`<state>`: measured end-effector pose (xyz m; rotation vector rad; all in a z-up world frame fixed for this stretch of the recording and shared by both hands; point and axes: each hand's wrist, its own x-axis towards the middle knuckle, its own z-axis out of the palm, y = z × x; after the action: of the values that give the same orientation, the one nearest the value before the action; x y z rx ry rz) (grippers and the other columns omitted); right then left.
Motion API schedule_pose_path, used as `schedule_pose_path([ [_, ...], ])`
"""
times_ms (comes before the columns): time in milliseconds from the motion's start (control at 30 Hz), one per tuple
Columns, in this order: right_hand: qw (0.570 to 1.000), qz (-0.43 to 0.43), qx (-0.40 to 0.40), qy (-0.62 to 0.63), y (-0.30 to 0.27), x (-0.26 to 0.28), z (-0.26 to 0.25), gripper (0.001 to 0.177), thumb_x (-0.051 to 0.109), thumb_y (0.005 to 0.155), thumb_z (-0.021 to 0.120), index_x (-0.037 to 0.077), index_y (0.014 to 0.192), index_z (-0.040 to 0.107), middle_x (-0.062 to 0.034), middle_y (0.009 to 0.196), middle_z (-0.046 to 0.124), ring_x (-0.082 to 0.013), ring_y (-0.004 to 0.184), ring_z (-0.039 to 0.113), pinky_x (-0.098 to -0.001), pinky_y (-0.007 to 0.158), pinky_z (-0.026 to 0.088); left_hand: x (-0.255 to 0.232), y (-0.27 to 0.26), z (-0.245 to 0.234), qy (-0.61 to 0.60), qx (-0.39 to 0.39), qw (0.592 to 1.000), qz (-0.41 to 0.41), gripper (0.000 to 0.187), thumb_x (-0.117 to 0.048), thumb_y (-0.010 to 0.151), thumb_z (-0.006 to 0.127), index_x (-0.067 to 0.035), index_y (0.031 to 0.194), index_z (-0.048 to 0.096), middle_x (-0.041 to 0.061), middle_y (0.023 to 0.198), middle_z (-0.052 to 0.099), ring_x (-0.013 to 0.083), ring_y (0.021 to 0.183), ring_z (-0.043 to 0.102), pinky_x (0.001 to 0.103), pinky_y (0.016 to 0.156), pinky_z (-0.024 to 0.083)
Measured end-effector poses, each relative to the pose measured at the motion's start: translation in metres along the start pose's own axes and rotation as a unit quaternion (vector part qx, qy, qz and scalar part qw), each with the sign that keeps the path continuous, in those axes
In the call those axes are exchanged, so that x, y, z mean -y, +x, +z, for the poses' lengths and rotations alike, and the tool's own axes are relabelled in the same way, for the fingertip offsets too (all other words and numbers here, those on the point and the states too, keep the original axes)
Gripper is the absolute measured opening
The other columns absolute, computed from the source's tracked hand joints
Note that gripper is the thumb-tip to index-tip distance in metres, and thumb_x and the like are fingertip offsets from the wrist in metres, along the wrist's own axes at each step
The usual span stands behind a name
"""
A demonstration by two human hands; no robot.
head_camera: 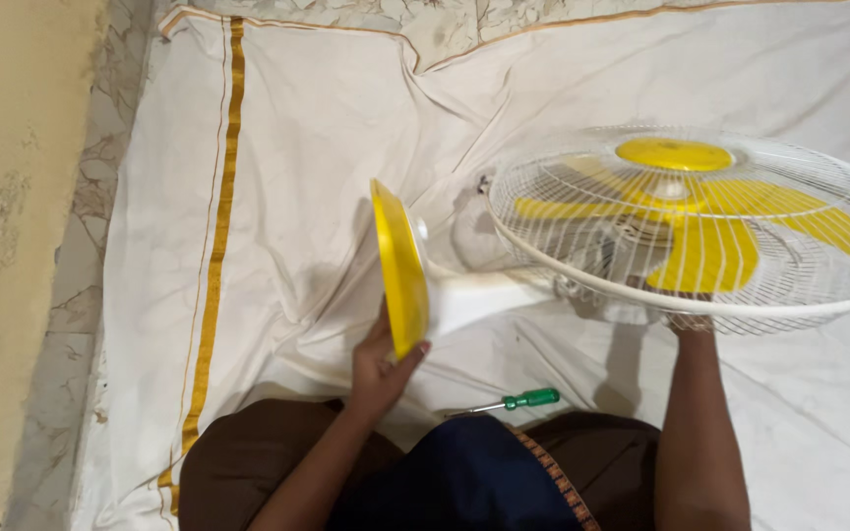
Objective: The person disassembles a yellow and white table fan by removing the front grill and base. They then use a screwdriver to loosen screws on the fan's base.
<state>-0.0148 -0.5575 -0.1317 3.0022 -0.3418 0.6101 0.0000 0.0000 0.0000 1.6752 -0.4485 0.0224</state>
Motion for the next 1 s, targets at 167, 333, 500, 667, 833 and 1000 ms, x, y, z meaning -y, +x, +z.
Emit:
schedule_pose_path([
  [167,0.997,0.072,0.013,0.008,0.011,-0.033,0.002,0.049,0.047,0.101,0.069,0.004,0.124,0.060,-0.0186,0.120,0.061,-0.0388,0.112,0.060,-0.0540,0.098,0.051,-0.004,-0.006,0.023,-0.014,0.080,0.997,0.011,0.034,-0.006,0.089,0.076,0.005,0.122,0.071,0.030,0.163,0.040,0.0411,0.159,0.025,0.043,0.123,0.028],
  [333,0.993,0.117,0.023,0.008,0.020,-0.049,0.012,0.052,0.049,0.099,0.071,0.003,0.122,0.061,-0.0182,0.115,0.062,-0.0374,0.108,0.061,-0.0513,0.096,0.051,-0.004,-0.002,0.032,0.003,0.128,0.992,0.016,0.042,-0.010,0.088,0.079,0.001,0.127,0.068,0.032,0.168,0.016,0.0418,0.158,0.016,0.042,0.119,0.030],
  [500,0.986,0.137,0.090,0.017,0.020,-0.052,0.017,0.056,0.051,0.097,0.072,0.001,0.119,0.062,-0.0178,0.110,0.063,-0.0360,0.104,0.061,-0.0485,0.095,0.050,-0.002,-0.004,0.034,0.027,0.142,0.989,0.030,0.043,-0.012,0.087,0.082,0.000,0.126,0.070,0.032,0.168,0.013,0.0428,0.158,0.017,0.041,0.118,0.034],
  [667,0.965,0.144,0.214,0.038,0.006,-0.040,0.003,0.059,0.054,0.095,0.074,-0.001,0.116,0.063,-0.0173,0.105,0.065,-0.0345,0.101,0.062,-0.0458,0.093,0.050,-0.003,0.001,0.034,0.050,0.123,0.990,0.057,0.047,-0.015,0.085,0.083,0.000,0.127,0.068,0.031,0.168,0.015,0.0438,0.156,0.024,0.042,0.116,0.039],
  [833,0.943,0.249,0.058,0.214,-0.025,-0.002,-0.017,0.067,0.051,0.086,0.083,-0.004,0.118,0.063,-0.0185,0.104,0.068,-0.0361,0.099,0.063,-0.0463,0.093,0.049,-0.002,-0.002,0.032,0.046,0.124,0.989,0.064,0.048,-0.022,0.086,0.084,0.000,0.125,0.068,0.030,0.170,0.012,0.0424,0.153,0.036,0.044,0.115,0.043],
  [1000,0.886,0.380,-0.031,0.265,-0.036,0.051,-0.036,0.086,0.045,0.081,0.088,-0.011,0.130,0.047,-0.0349,0.126,0.044,-0.0412,0.109,0.054,-0.0459,0.094,0.047,0.004,-0.003,0.032,0.092,0.123,0.984,0.095,0.054,-0.029,0.086,0.083,0.002,0.127,0.068,0.033,0.168,0.012,0.0459,0.152,0.034,0.045,0.115,0.043],
])
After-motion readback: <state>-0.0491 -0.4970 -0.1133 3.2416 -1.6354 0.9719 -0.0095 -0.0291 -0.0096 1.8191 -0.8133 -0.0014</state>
